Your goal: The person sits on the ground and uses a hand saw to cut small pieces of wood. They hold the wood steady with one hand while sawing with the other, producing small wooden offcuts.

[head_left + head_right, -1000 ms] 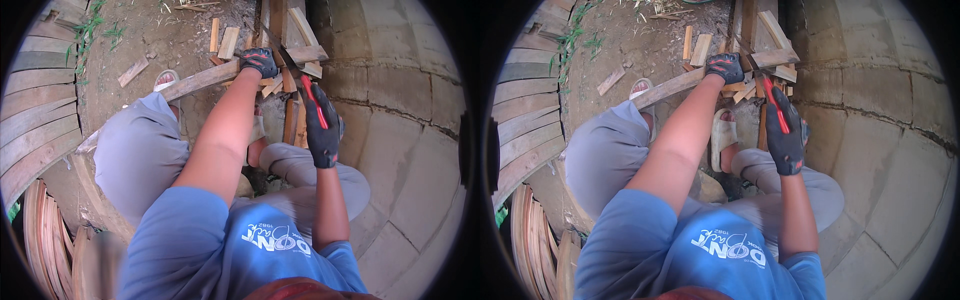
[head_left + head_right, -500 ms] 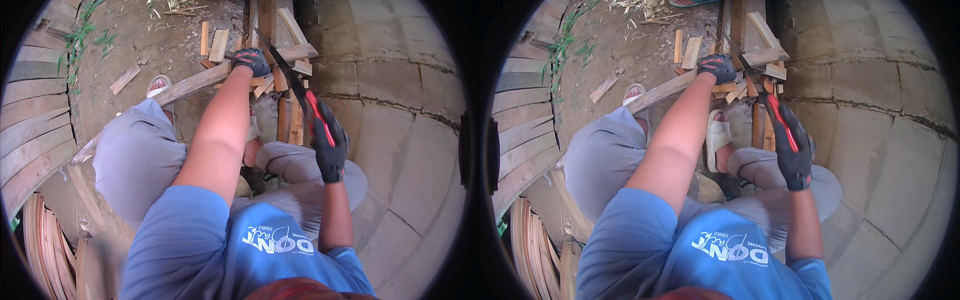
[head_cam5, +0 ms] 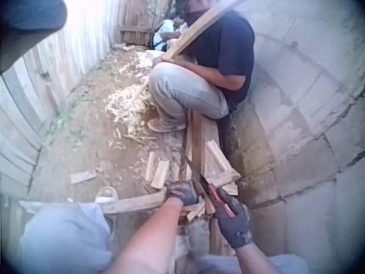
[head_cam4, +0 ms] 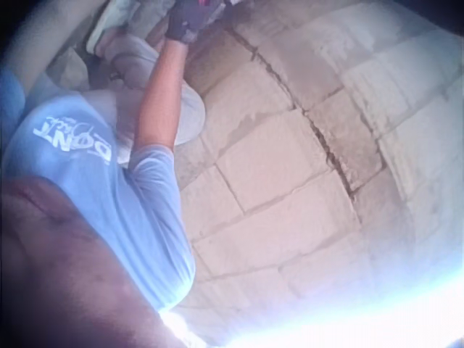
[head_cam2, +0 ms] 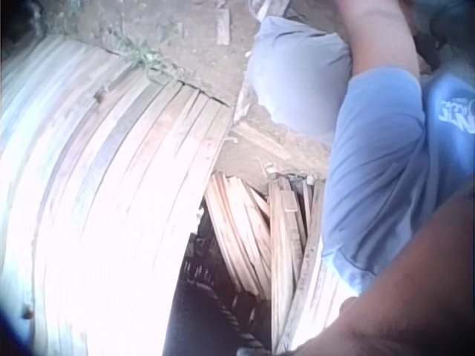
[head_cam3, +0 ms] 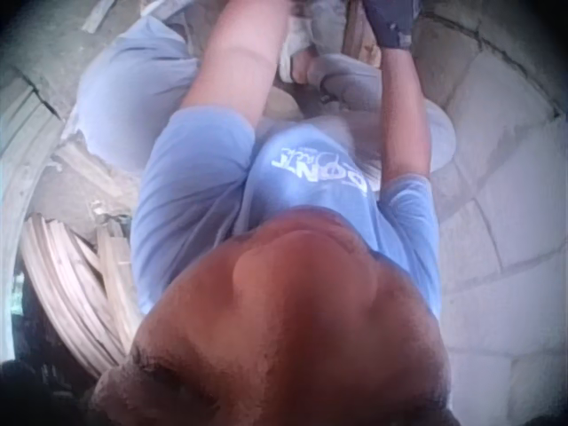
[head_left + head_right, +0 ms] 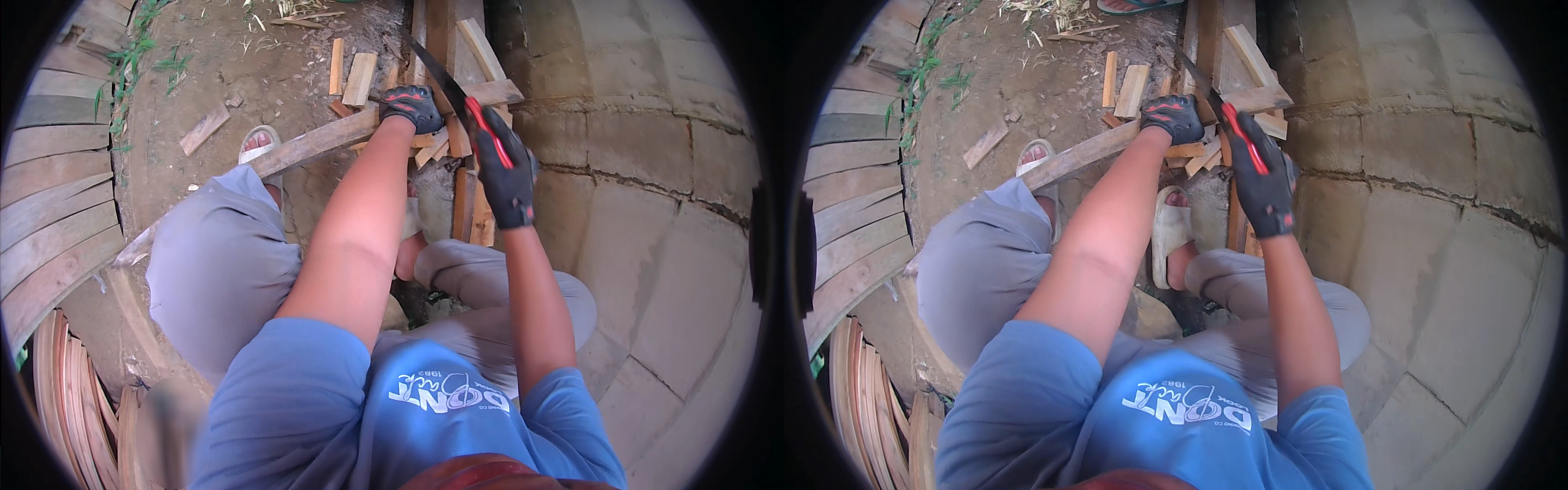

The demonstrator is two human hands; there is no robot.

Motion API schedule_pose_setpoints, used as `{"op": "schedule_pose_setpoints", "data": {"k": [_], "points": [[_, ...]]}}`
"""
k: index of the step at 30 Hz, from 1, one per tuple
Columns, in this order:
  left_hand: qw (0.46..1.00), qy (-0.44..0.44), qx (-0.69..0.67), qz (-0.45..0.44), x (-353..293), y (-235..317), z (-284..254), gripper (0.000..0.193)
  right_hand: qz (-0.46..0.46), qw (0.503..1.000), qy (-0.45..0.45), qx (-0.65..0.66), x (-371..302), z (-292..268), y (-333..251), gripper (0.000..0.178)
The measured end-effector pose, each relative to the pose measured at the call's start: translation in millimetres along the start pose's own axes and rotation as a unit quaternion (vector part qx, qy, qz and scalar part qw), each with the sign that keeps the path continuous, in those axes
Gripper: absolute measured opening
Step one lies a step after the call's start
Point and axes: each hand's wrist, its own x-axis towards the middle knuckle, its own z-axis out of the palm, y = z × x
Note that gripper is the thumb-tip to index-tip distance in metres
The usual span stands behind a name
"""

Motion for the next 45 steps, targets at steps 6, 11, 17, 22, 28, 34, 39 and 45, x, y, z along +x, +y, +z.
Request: {"op": "schedule_pose_setpoints", "data": {"k": [6, 11, 17, 22, 28, 34, 39, 45], "points": [[1.0, -0.015, -0.01, 0.016, 2, -1, -3, 0.057, 0.055, 0.996, -0.002, 0.071, 48, 40, 12, 0.04], [0.998, -0.055, -0.004, 0.012, 11, 0, -5, 0.061, 0.059, 0.998, -0.015, -0.021, -18, -12, -12, 0.039], [0.998, -0.051, 0.003, 0.026, 7, 0, -9, 0.067, 0.184, 0.979, -0.038, -0.08, -137, -120, -59, 0.042], [0.998, -0.056, 0.004, 0.033, 12, -4, -10, 0.069, 0.186, 0.981, -0.033, -0.053, -124, -128, -72, 0.041], [0.997, -0.075, -0.013, 0.028, 13, -6, -11, 0.059, 0.013, 0.999, -0.012, -0.03, -4, -7, -10, 0.041], [0.993, -0.107, -0.014, 0.049, 23, -6, -16, 0.056, -0.005, 1.0, -0.005, 0.004, 40, 31, 9, 0.041], [0.993, -0.105, -0.034, 0.043, 21, -16, -18, 0.055, 0.13, 0.991, -0.033, 0.008, -38, -50, -40, 0.044], [0.994, -0.092, -0.027, 0.056, 24, -9, -14, 0.055, 0.183, 0.976, -0.042, -0.107, -145, -150, -78, 0.044]]}}
